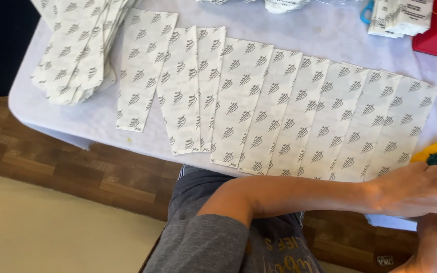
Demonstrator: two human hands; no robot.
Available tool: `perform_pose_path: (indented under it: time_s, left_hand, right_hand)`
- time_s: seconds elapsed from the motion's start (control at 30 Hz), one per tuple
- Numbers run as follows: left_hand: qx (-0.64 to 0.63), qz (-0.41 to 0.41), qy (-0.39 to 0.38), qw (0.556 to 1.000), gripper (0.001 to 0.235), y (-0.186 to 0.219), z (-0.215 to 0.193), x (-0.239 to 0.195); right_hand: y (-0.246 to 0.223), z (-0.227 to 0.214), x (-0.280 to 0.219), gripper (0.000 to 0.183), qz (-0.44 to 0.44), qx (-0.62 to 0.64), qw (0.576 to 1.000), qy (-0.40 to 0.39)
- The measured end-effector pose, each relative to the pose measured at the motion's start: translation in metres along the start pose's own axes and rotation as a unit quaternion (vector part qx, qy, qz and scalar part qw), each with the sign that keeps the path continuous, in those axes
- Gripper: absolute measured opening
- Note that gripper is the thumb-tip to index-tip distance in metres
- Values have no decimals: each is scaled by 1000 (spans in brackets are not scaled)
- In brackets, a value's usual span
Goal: The person is manually aligning printed paper strips, applying glue to one end from a bottle, and folding them to assemble a stack.
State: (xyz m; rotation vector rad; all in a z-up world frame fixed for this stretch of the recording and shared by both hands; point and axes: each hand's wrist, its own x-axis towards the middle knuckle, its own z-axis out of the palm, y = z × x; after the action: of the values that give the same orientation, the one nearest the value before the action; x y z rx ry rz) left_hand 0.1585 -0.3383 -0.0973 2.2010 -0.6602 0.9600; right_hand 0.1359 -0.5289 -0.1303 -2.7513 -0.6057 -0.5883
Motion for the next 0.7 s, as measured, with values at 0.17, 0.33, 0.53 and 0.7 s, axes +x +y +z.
perform_pose_path:
  time_s: [0.17,0.33,0.53,0.7]
  left_hand:
    - [-90,6,32,995,20,-18,-123,16]
    - [-178,-200,-17,963,49,-106,-289,-23]
    - [399,-327,15,856,30,-206,-505,-101]
    - [432,-512,-55,741,48,-257,-537,-174]
  right_hand:
    - [-70,-54,31,37,167,-52,981,-81]
    - [-146,-75,65,26,105,29,994,33]
    - [-146,-34,103,36,-16,-35,999,14]
    - [-167,-18,135,46,204,27,976,-77]
